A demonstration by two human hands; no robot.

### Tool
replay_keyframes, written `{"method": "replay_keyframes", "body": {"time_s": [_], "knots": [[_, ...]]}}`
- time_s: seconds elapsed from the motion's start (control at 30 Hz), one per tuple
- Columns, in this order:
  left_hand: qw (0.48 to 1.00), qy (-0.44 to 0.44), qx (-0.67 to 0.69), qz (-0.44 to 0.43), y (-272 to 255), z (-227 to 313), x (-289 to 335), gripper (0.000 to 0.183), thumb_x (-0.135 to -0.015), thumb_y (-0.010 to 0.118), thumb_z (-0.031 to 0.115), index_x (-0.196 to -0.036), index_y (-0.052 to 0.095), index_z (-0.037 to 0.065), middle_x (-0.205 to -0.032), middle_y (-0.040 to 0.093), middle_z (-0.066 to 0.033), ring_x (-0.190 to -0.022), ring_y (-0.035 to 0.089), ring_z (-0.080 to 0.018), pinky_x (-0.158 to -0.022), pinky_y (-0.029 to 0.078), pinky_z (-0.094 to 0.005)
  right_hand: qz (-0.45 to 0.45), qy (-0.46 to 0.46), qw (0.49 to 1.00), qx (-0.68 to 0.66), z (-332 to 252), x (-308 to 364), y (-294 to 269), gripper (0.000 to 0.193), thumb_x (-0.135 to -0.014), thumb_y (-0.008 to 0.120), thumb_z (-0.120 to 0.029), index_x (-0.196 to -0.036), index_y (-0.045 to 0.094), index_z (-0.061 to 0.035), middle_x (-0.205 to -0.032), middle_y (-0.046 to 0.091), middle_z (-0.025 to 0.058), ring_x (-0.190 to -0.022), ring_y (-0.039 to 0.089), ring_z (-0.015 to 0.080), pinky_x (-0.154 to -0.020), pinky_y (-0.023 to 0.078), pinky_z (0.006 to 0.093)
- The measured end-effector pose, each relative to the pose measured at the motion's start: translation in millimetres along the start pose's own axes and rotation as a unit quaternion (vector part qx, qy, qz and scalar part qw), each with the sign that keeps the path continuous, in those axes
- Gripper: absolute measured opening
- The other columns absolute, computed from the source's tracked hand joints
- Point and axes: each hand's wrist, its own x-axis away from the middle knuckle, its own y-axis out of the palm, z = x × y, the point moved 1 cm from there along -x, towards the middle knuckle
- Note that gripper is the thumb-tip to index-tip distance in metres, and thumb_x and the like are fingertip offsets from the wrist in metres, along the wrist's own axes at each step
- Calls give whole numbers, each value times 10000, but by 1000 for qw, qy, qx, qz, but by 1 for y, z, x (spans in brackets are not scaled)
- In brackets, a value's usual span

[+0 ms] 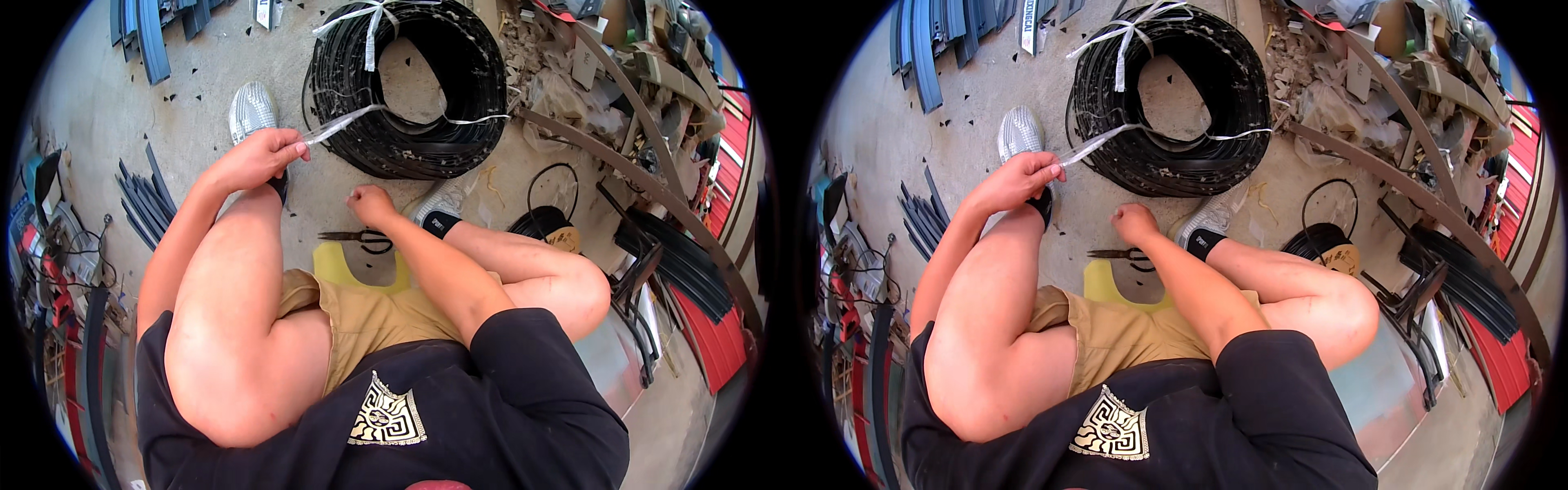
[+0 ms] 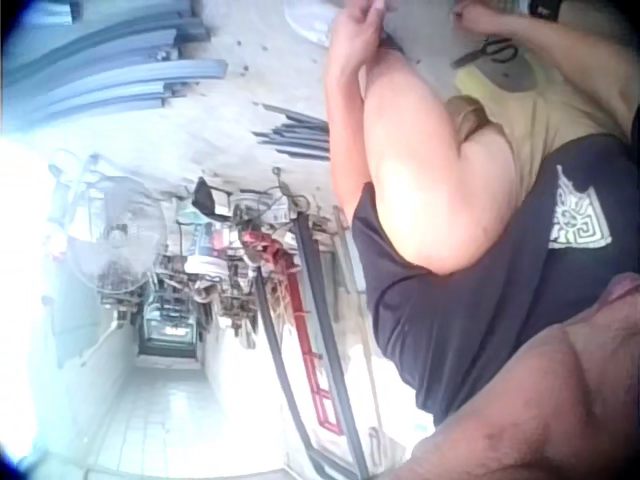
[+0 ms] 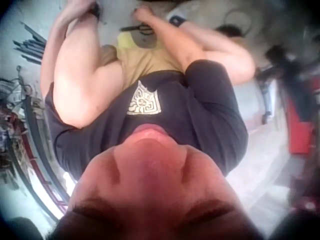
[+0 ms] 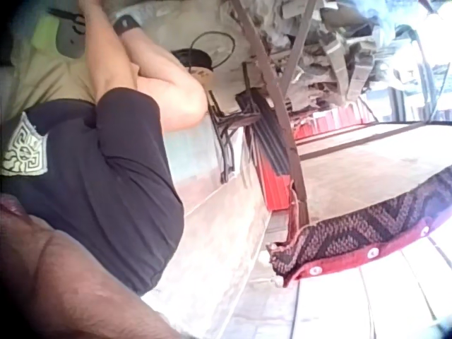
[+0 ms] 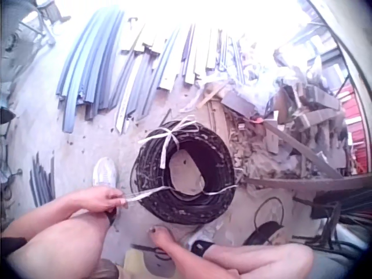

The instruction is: The person holds a rubber strip and cuts a piece from a spool using shears, then uses a white plastic tie to secure a large coil of black cable.

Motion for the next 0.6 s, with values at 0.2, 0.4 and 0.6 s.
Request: {"method": "replay_keyframes", "body": {"time_s": [0.2, 0.4, 0.6], "knots": [[996, -1, -64, -64, 4, 50, 18, 328, -1151, 555, 318, -1085, 734, 51, -735, 539, -5, -689, 523, -121, -664, 485, -335, -102, -33, 989, -98, -45, 24, -4, 375, -986, 740, -409, -865, 775, -56, -808, 732, 148, -754, 667, 318, -757, 546, 458], [957, 122, -262, -32, 5, 74, 25, 342, -1144, 562, 308, -1000, 729, 46, -691, 532, -22, -669, 518, -131, -638, 455, -351, -100, -47, 972, -208, -28, 42, -11, 386, -1005, 729, -414, -873, 771, -53, -779, 710, 130, -737, 641, 258, -732, 525, 428], [962, -13, -273, 27, -1, 117, 41, 395, -1141, 545, 327, -961, 701, 12, -639, 527, -25, -600, 514, -142, -588, 438, -365, -14, 5, 992, -124, -18, 61, 2, 406, -1044, 650, -419, -1004, 791, -40, -1011, 772, 178, -942, 713, 360, -872, 552, 490]]}}
